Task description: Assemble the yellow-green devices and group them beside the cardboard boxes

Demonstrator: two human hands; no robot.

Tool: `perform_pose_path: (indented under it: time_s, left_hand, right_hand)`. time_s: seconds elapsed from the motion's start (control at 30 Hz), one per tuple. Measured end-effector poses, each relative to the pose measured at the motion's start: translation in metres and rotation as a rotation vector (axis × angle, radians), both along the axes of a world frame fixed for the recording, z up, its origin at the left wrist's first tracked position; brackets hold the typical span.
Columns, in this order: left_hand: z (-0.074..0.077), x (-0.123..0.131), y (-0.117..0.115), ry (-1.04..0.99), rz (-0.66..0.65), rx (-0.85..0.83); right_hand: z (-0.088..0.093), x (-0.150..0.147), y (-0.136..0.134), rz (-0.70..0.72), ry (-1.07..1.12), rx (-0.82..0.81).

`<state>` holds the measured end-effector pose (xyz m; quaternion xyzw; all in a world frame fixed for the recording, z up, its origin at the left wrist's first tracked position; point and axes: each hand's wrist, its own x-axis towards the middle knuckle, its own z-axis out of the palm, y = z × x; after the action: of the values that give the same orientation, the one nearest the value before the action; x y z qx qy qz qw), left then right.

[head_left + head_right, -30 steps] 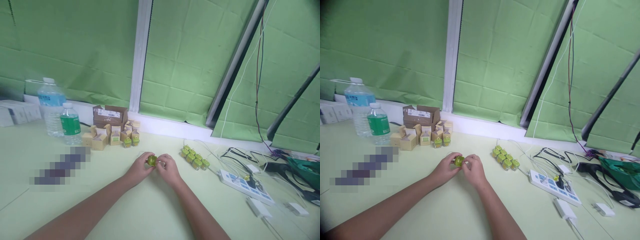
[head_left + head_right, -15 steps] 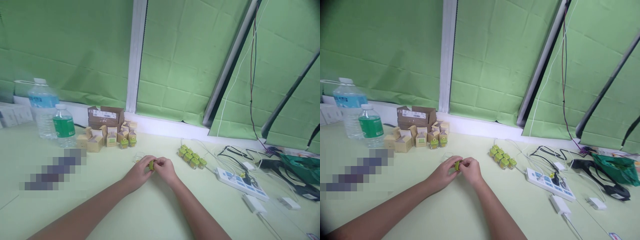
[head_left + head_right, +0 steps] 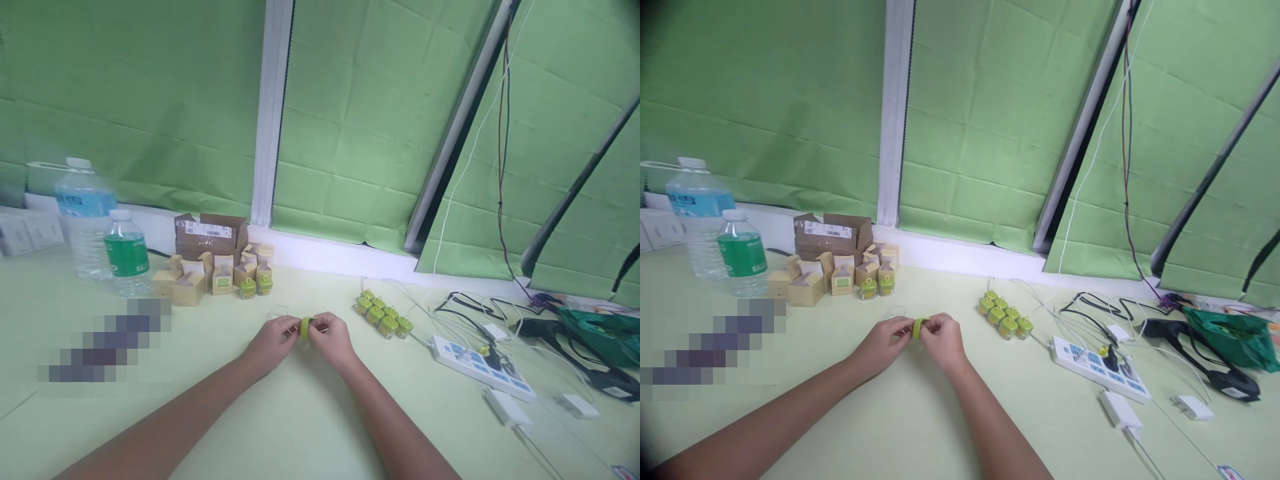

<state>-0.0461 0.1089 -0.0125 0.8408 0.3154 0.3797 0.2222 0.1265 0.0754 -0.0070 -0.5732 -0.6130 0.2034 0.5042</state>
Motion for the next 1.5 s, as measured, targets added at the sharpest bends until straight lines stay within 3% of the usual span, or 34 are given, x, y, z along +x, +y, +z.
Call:
perform_pose_path:
  time_s: [0.4, 0.7, 1.0, 1.23, 1.37, 1.5]
  left_hand:
    - [-0.003, -0.002, -0.002, -0.010, -0.023, -0.073]
    - [-0.009, 0.003, -0.005, -0.110, -0.061, -0.202]
    - [0.012, 0.007, -0.022, -0.053, -0.146, -0.183]
    - [0.010, 0.005, -0.015, -0.071, -0.104, -0.138]
    - [0.001, 0.001, -0.004, -0.093, 0.005, -0.068]
    - [-0.001, -0.002, 0.001, -0.081, 0.103, 0.088]
  right_hand:
    - [0.003, 0.000, -0.002, 0.081, -0.053, -0.027]
    - [0.002, -0.002, -0.004, 0.023, -0.066, -0.017]
    - [0.003, -0.010, -0.011, 0.020, -0.095, -0.008]
    - [0.003, -0.007, -0.009, 0.005, 0.029, -0.038]
    - [0.005, 0.003, -0.004, -0.031, 0.142, 0.032]
    - [0.004, 0.010, -0.002, -0.085, 0.037, 0.055]
